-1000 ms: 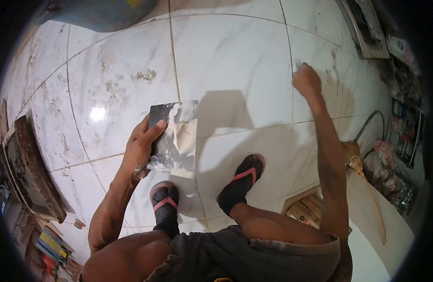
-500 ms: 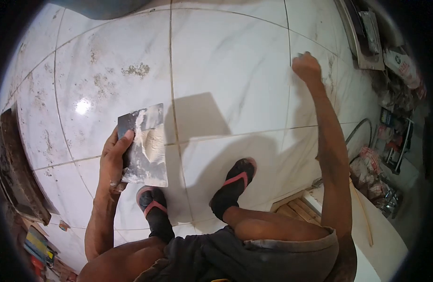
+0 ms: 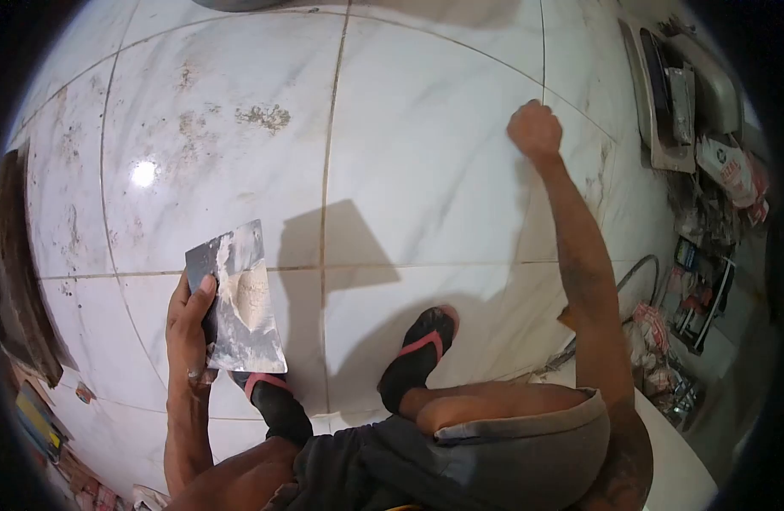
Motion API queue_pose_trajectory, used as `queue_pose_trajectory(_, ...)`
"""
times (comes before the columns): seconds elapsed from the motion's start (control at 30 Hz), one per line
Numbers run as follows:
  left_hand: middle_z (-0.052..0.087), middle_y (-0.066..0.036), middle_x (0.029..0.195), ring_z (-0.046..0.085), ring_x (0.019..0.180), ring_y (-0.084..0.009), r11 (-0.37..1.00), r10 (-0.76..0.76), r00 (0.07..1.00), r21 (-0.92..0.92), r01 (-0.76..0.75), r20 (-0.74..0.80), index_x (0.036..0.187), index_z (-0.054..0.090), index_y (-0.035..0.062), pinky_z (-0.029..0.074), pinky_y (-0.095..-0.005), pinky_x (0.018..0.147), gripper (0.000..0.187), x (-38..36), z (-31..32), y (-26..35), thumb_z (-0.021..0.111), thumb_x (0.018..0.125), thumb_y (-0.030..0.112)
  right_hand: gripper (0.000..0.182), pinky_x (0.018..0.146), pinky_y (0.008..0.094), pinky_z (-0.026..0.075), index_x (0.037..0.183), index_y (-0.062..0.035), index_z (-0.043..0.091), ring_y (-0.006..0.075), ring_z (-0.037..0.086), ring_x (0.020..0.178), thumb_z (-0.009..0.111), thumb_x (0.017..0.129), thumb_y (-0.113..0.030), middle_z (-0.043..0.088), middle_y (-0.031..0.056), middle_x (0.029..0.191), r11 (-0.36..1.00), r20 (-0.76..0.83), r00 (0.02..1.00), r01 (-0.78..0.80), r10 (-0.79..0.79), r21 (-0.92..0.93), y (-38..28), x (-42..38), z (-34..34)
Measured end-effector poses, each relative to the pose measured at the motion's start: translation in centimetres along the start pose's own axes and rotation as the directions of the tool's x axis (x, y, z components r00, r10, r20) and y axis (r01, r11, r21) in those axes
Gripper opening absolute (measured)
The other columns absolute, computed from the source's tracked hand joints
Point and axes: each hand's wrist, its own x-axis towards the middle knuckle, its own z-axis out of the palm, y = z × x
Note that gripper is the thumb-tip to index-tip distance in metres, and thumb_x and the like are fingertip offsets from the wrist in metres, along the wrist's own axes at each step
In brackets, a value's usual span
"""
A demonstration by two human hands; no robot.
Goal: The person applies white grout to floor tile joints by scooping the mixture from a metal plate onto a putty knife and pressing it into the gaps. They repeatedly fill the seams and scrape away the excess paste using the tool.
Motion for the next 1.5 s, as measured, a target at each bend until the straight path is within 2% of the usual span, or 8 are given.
queue_pose_trajectory(0.13,0.060,-0.010,0.105,0.060,0.087,-0.0141,0.999,0.028,0.998,-0.026,-0.030,-0.047,0.128,0.049,-0.0034,0.049,-0.0251,0.075,0.051,-0.6,0.3,-0.7,0.055,0.090,0.030,0.025,0.078,0.0426,0.055,0.095,0.0031,0.064,0.0339,0.066,0.091,0.052,0.085,-0.017,0.065,0.0220,0.092,0.775,0.184,0.847,0.531,-0.498,-0.344,2.1,1.8,-1.1)
queue_pose_trajectory(0.2,0.061,-0.010,0.104,0.060,0.086,-0.0138,0.998,0.030,0.998,-0.045,-0.032,-0.055,0.128,0.049,-0.0035,0.050,-0.0248,0.073,0.051,-0.9,0.6,-0.9,0.056,0.090,0.029,0.023,0.077,0.0441,0.054,0.098,0.0000,0.065,0.0335,0.066,0.088,0.054,0.082,-0.012,0.066,0.0209,0.095,0.895,0.248,0.940,-0.307,0.233,0.324,1.5,1.5,-7.2)
queue_pose_trajectory(0.3,0.061,-0.013,0.113,0.060,0.096,-0.0150,0.998,-0.002,0.999,-0.069,0.005,0.041,0.130,0.047,-0.0056,0.048,-0.0257,0.083,0.051,-0.8,0.2,-1.2,0.057,0.091,0.027,0.026,0.080,0.0453,0.053,0.095,0.0014,0.064,0.0345,0.066,0.090,0.052,0.083,-0.018,0.066,0.0222,0.095,0.816,0.187,0.899,0.437,-0.395,-0.377,5.1,3.4,-4.9)
queue_pose_trajectory(0.37,0.061,-0.012,0.112,0.060,0.095,-0.0150,0.999,-0.024,0.998,-0.041,0.026,0.059,0.129,0.048,-0.0057,0.048,-0.0258,0.083,0.050,-0.7,0.7,-1.0,0.057,0.091,0.026,0.025,0.080,0.0443,0.053,0.091,0.0001,0.065,0.0356,0.066,0.091,0.050,0.082,-0.017,0.067,0.0210,0.096,0.994,-0.023,0.997,-0.065,0.067,0.085,1.0,2.5,-2.8)
queue_pose_trajectory(0.97,0.061,-0.011,0.111,0.061,0.094,-0.0144,0.997,-0.001,0.995,-0.078,0.009,0.101,0.128,0.048,-0.0050,0.049,-0.0259,0.083,0.048,-1.9,2.1,-0.2,0.058,0.091,0.023,0.029,0.082,0.0424,0.053,0.091,-0.0004,0.068,0.0360,0.066,0.090,0.047,0.087,-0.020,0.066,0.0204,0.093,0.881,0.031,0.904,0.424,-0.427,-0.211,3.1,10.4,-4.6)
queue_pose_trajectory(1.1,0.062,-0.011,0.112,0.061,0.095,-0.0142,0.996,-0.022,0.996,-0.082,0.029,0.082,0.128,0.048,-0.0050,0.049,-0.0263,0.083,0.048,-1.8,1.6,-0.4,0.058,0.090,0.023,0.026,0.078,0.0444,0.053,0.091,0.0005,0.064,0.0374,0.065,0.084,0.051,0.084,-0.020,0.065,0.0231,0.089,0.995,-0.042,0.998,-0.038,0.042,0.087,3.8,9.7,-9.6)
queue_pose_trajectory(1.33,0.062,-0.011,0.111,0.061,0.092,-0.0138,0.994,-0.008,0.994,-0.104,0.020,0.110,0.128,0.048,-0.0049,0.049,-0.0259,0.082,0.047,-1.6,1.4,-0.3,0.058,0.091,0.022,0.039,0.079,0.0443,0.053,0.094,0.0075,0.063,0.0357,0.067,0.088,0.047,0.088,-0.027,0.067,0.0249,0.096,0.979,0.008,0.980,0.201,-0.201,-0.038,-0.2,8.7,-4.9)
queue_pose_trajectory(1.5,0.062,-0.010,0.110,0.061,0.092,-0.0132,0.992,-0.007,0.994,-0.123,0.021,0.112,0.127,0.049,-0.0044,0.049,-0.0262,0.082,0.046,-1.8,1.7,0.0,0.058,0.091,0.023,0.036,0.080,0.0453,0.052,0.091,0.0068,0.062,0.0367,0.066,0.086,0.048,0.086,-0.025,0.066,0.0253,0.095,0.957,0.061,0.996,-0.082,0.067,0.278,6.0,10.5,-9.7)
